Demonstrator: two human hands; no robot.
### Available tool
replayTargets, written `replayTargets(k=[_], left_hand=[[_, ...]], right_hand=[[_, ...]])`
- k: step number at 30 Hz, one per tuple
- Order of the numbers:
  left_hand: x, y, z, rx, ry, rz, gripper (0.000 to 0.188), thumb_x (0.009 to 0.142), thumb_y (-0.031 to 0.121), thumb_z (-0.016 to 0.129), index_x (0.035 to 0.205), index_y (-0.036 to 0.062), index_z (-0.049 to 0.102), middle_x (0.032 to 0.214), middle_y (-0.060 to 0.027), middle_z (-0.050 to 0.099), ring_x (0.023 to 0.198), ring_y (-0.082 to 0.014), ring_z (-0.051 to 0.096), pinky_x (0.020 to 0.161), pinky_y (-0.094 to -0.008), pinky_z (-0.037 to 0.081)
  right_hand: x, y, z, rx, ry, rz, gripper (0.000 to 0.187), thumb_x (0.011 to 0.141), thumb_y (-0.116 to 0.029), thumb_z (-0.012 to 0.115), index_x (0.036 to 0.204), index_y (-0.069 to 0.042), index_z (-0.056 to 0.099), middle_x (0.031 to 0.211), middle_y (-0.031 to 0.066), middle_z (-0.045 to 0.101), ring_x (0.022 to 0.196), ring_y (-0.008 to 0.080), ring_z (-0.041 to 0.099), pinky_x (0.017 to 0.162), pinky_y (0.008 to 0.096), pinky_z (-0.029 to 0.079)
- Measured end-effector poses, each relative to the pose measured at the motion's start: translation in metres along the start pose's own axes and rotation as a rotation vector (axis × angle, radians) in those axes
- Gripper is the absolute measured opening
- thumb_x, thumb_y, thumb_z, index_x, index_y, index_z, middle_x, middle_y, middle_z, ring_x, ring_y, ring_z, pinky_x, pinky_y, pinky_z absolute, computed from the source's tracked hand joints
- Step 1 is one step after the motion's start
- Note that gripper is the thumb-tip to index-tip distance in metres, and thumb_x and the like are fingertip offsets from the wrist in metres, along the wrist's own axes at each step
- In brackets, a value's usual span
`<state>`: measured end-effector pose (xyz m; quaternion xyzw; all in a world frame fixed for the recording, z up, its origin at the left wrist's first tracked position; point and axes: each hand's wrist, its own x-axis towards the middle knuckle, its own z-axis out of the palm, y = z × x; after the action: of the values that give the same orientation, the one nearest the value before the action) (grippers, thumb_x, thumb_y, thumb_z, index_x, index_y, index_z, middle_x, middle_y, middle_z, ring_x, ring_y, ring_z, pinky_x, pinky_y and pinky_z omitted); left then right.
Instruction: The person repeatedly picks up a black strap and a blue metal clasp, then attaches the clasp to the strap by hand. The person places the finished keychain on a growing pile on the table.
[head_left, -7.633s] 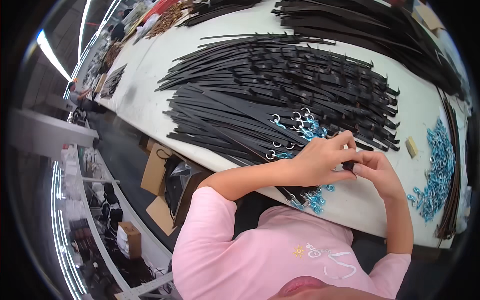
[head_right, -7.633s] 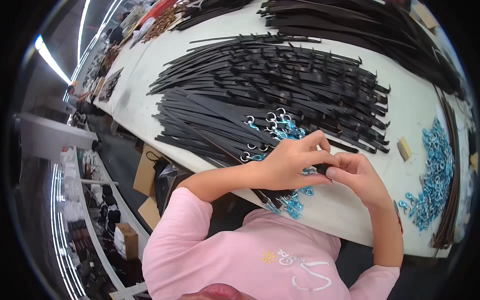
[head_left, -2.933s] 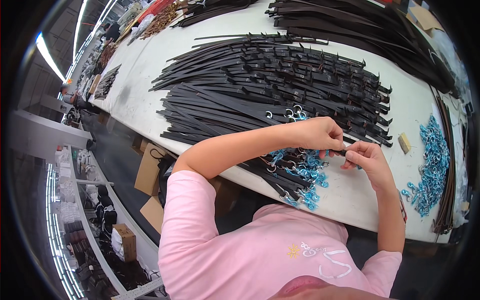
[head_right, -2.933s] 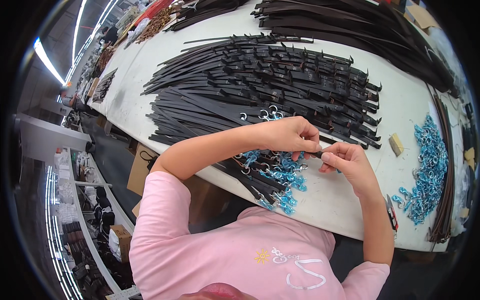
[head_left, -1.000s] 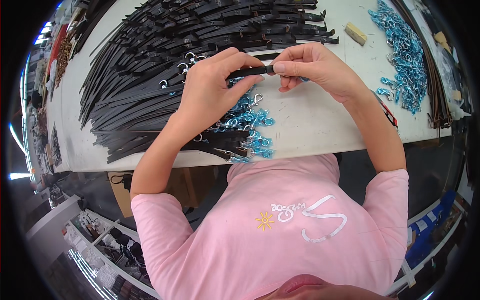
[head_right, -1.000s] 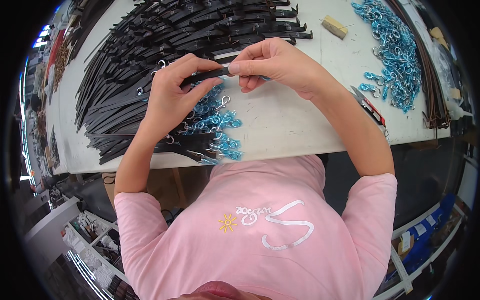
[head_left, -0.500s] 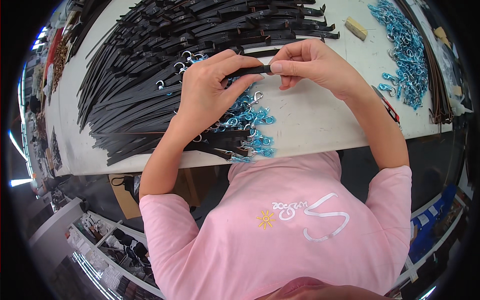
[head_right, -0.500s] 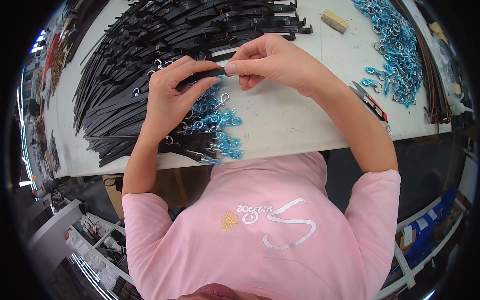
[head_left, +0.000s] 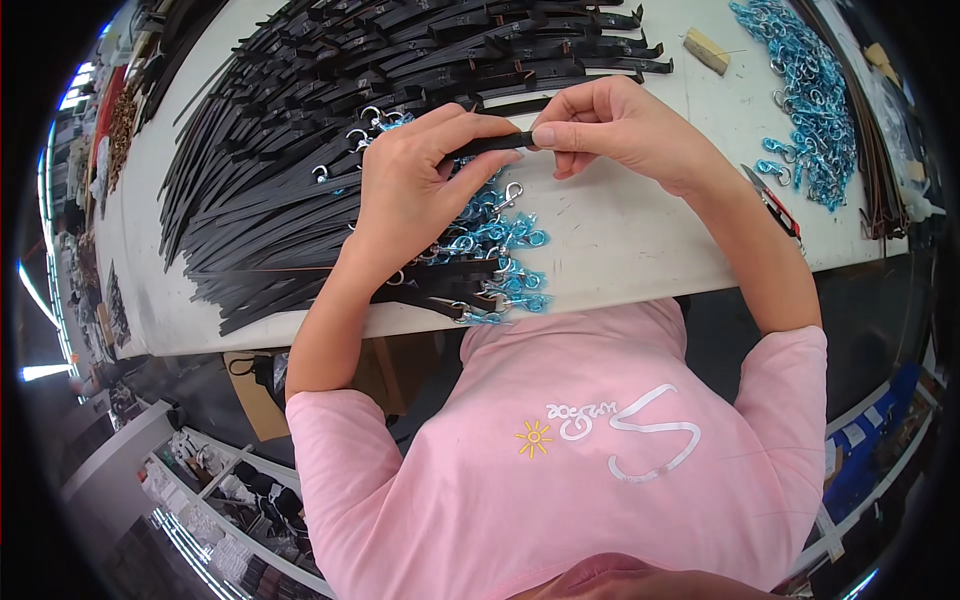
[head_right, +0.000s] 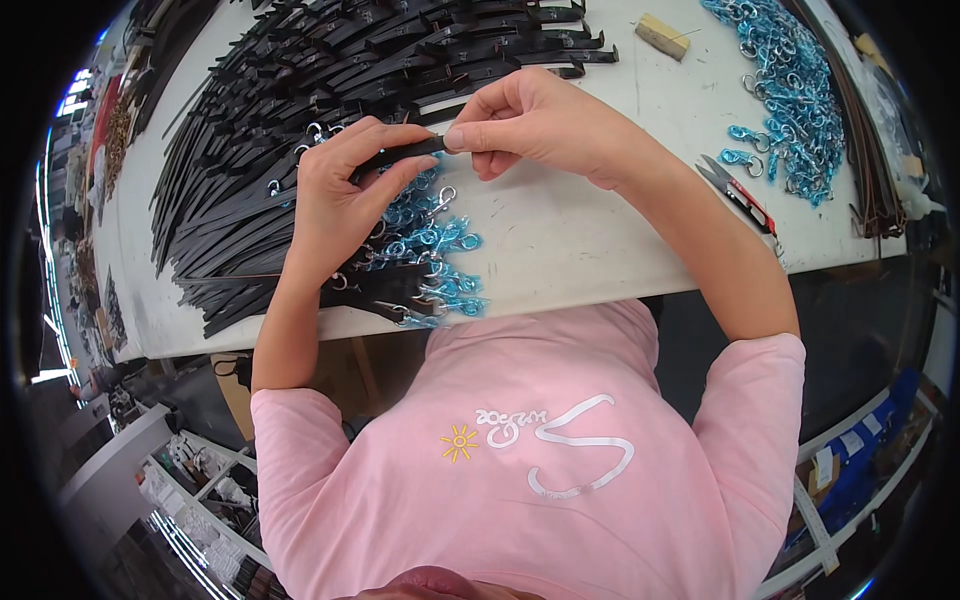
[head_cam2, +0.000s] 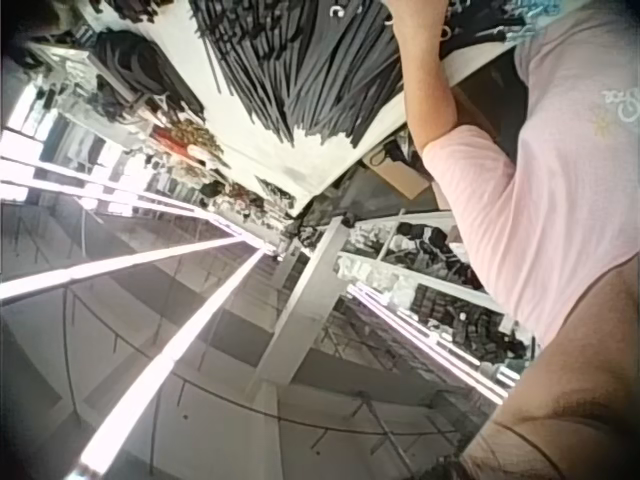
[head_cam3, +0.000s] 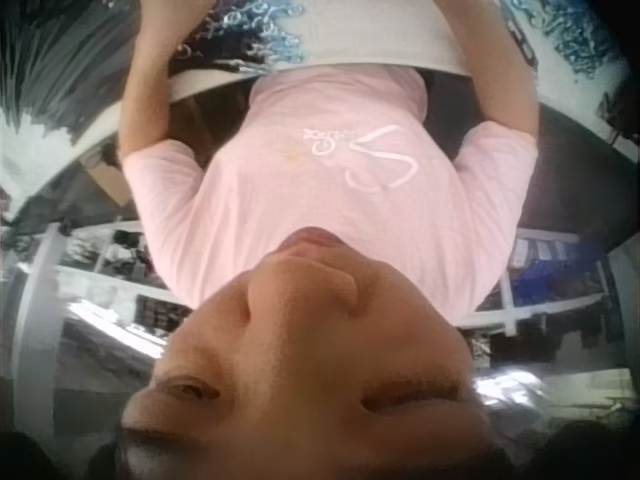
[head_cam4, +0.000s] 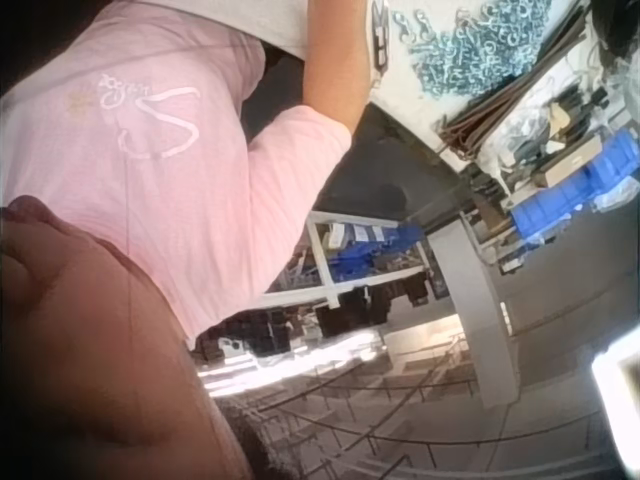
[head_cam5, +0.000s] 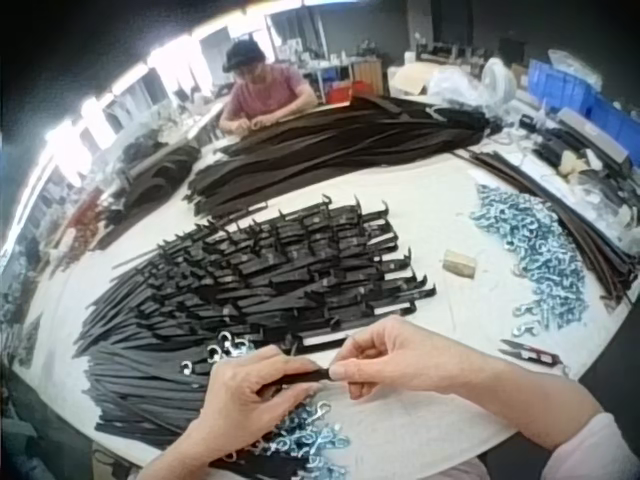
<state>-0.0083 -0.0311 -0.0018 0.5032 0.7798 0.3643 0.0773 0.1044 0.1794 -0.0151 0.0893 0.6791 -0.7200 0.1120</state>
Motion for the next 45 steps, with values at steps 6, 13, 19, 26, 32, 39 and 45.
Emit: replayTargets(k=[6, 13, 19, 26, 32, 39, 45], left_hand=[[-0.001, 0.004, -0.001, 0.0, -0.027, -0.018, 0.021, 0.082, 0.007, 0.079, 0.103, 0.0051, 0.077, 0.077, -0.0003, 0.063, 0.058, -0.0062, 0.048, 0.05, -0.0217, 0.035], [0.001, 0.011, 0.012, -0.009, 0.079, 0.109, 0.022, 0.083, 0.011, 0.079, 0.103, 0.008, 0.071, 0.087, -0.0022, 0.067, 0.057, -0.0131, 0.058, 0.051, -0.0273, 0.046], [0.003, 0.015, 0.007, -0.069, 0.017, -0.002, 0.018, 0.083, 0.003, 0.078, 0.1, 0.0041, 0.072, 0.086, 0.0002, 0.07, 0.065, -0.0029, 0.054, 0.05, -0.0191, 0.036], [0.001, 0.011, 0.011, -0.105, 0.033, 0.019, 0.017, 0.083, 0.003, 0.077, 0.099, 0.0049, 0.073, 0.085, 0.0017, 0.07, 0.065, -0.0008, 0.054, 0.047, -0.0185, 0.034], [0.002, 0.016, 0.018, -0.052, 0.041, 0.083, 0.016, 0.08, 0.008, 0.08, 0.094, 0.0081, 0.072, 0.083, -0.0015, 0.067, 0.052, -0.0146, 0.055, 0.047, -0.0268, 0.042], [0.008, 0.031, 0.038, -0.069, -0.014, 0.114, 0.015, 0.081, 0.005, 0.079, 0.094, 0.006, 0.07, 0.086, -0.0018, 0.069, 0.056, -0.0126, 0.055, 0.047, -0.026, 0.04], [0.008, 0.035, 0.05, -0.085, -0.054, 0.104, 0.015, 0.082, 0.002, 0.079, 0.094, 0.0046, 0.069, 0.087, -0.0019, 0.07, 0.052, -0.008, 0.049, 0.045, -0.0238, 0.035]], right_hand=[[0.001, 0.003, 0.004, -0.001, 0.013, 0.002, 0.026, 0.093, -0.027, 0.073, 0.096, -0.002, 0.07, 0.081, 0.0024, 0.068, 0.072, 0.0092, 0.067, 0.071, 0.0226, 0.055], [0.002, 0.007, 0.01, 0.055, 0.042, -0.002, 0.024, 0.092, -0.026, 0.074, 0.093, -0.002, 0.067, 0.082, 0.0018, 0.066, 0.072, 0.0093, 0.066, 0.071, 0.0232, 0.055], [-0.004, 0.003, -0.001, 0.103, -0.023, -0.009, 0.023, 0.093, -0.025, 0.073, 0.095, -0.002, 0.071, 0.083, 0.0029, 0.069, 0.078, 0.0103, 0.067, 0.077, 0.0242, 0.055], [-0.009, 0.0, -0.007, 0.071, -0.024, -0.005, 0.024, 0.096, -0.021, 0.07, 0.108, 0.0, 0.071, 0.086, 0.0039, 0.07, 0.081, 0.0113, 0.069, 0.081, 0.0252, 0.055], [-0.02, 0.004, -0.011, 0.076, -0.012, -0.002, 0.027, 0.095, -0.022, 0.072, 0.105, 0.002, 0.072, 0.09, 0.0071, 0.071, 0.082, 0.0125, 0.069, 0.077, 0.0255, 0.057], [-0.046, 0.014, -0.019, 0.034, 0.067, 0.029, 0.027, 0.093, -0.024, 0.074, 0.103, 0.0, 0.072, 0.088, 0.0043, 0.07, 0.077, 0.0092, 0.064, 0.072, 0.0241, 0.055], [-0.057, 0.021, -0.02, -0.002, 0.117, 0.066, 0.024, 0.091, -0.023, 0.074, 0.101, -0.001, 0.072, 0.087, 0.0018, 0.068, 0.077, 0.0075, 0.061, 0.069, 0.0226, 0.053]])
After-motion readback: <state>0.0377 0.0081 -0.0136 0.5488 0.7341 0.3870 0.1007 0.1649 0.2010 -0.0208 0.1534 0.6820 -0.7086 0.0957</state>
